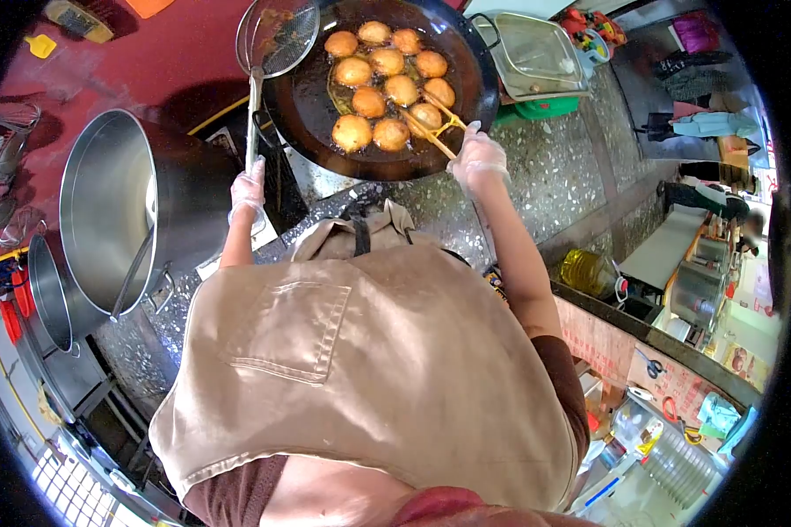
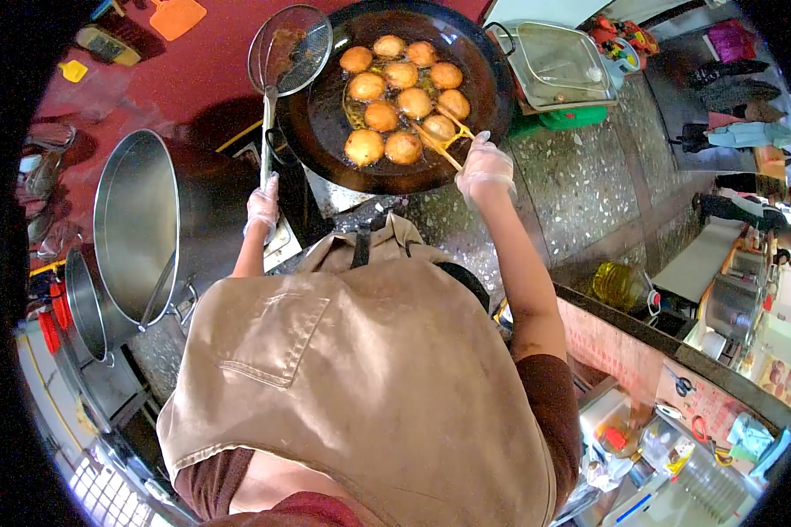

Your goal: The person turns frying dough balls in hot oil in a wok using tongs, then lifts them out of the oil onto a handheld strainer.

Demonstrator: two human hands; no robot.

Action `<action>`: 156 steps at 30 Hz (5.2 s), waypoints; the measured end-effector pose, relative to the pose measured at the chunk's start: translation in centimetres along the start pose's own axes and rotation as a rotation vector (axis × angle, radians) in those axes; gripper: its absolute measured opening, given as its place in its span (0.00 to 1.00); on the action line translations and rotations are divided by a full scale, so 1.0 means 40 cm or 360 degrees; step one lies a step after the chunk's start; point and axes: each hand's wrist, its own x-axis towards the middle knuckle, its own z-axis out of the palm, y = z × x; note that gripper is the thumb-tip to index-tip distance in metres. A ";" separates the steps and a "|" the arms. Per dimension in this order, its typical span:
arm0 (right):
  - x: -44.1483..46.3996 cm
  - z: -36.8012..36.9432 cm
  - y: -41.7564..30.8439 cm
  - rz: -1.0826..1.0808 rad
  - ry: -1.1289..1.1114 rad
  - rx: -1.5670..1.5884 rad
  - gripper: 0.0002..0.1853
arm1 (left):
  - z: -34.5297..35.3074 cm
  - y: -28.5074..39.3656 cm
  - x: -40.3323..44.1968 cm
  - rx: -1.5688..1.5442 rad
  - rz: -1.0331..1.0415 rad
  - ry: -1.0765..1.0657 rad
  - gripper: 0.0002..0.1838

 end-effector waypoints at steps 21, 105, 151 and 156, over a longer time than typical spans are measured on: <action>0.100 0.086 0.126 0.0266 -0.0864 0.2262 0.21 | 0.009 -0.022 0.024 0.0091 -0.0017 -0.0029 0.43; -0.132 0.185 -0.002 0.0255 -0.0365 0.3233 0.13 | 0.012 -0.031 0.028 -0.0024 -0.0088 0.0019 0.36; -0.058 0.152 -0.039 0.0104 0.0080 0.2687 0.24 | -0.016 0.059 -0.055 0.0033 -0.0067 -0.0001 0.39; -0.020 0.047 -0.027 0.0262 0.0413 0.0869 0.48 | -0.023 0.074 -0.073 -0.0012 -0.0068 0.0005 0.40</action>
